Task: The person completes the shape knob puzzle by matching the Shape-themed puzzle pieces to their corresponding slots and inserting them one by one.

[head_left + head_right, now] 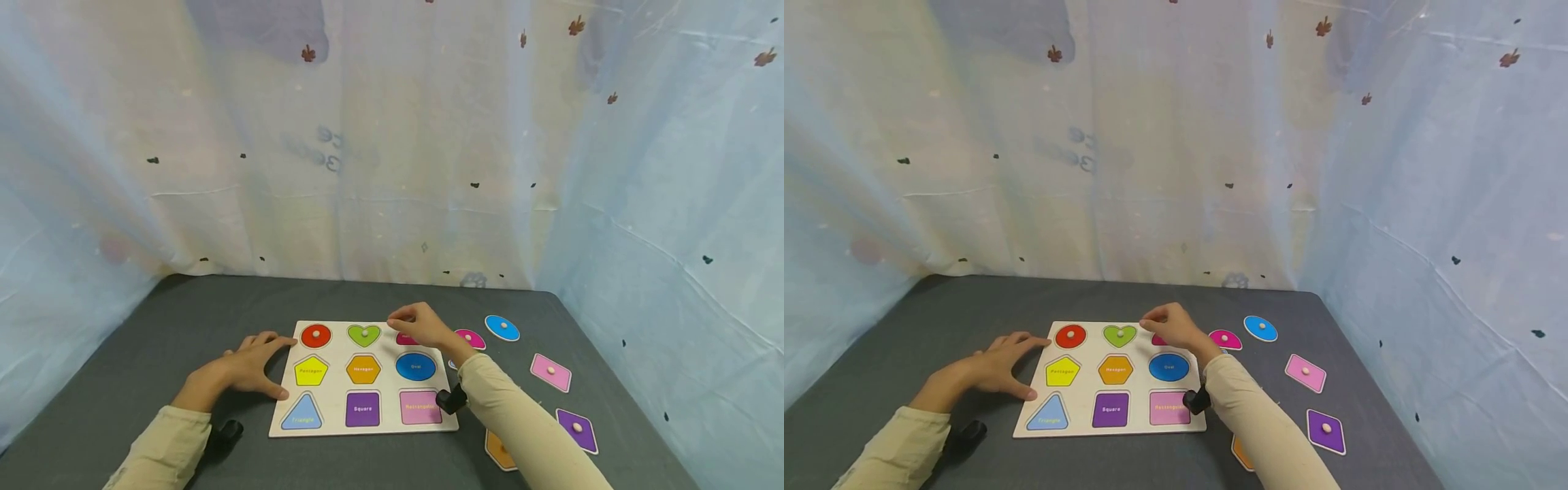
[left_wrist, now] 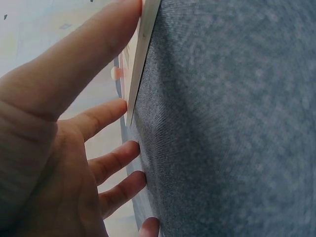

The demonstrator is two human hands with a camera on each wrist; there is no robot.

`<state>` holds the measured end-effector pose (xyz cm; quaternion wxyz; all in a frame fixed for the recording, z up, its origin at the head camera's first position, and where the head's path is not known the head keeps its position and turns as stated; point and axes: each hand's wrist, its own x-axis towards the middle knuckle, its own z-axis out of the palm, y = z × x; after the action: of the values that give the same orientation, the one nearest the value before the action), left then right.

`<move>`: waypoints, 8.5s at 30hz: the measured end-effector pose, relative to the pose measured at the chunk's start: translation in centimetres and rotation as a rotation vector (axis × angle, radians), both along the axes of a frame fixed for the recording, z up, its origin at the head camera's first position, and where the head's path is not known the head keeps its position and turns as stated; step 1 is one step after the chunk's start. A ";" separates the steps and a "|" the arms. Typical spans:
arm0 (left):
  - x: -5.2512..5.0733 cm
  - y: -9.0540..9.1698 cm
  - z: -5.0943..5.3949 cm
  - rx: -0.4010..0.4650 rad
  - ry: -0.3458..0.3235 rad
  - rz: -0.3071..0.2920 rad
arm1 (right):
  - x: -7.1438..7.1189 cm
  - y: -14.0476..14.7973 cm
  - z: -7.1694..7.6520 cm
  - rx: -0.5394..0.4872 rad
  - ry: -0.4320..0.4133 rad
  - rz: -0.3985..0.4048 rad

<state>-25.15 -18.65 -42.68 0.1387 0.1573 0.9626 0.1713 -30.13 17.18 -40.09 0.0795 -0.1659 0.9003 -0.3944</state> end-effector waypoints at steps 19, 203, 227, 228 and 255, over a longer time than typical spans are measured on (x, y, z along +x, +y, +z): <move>0.5 0.2 0.6 0.021 0.001 -0.006 | 0.3 3.9 0.3 0.026 0.002 -0.071; 0.4 0.1 0.1 0.024 -0.008 0.018 | -2.1 4.6 -2.8 -0.041 -0.050 -0.213; 0.4 0.0 -0.1 0.022 0.008 0.010 | -2.2 3.3 -3.2 0.011 -0.025 -0.210; 0.4 0.0 -0.1 0.022 0.010 0.009 | -2.2 3.3 -3.2 0.011 -0.025 -0.210; 0.4 0.1 0.0 0.018 0.006 0.013 | -1.9 2.9 -3.3 0.021 -0.013 -0.202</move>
<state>-24.79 -18.60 -42.72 0.1332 0.1529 0.9624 0.1805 -31.99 20.08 -43.37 0.0469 -0.0711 0.9159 -0.3922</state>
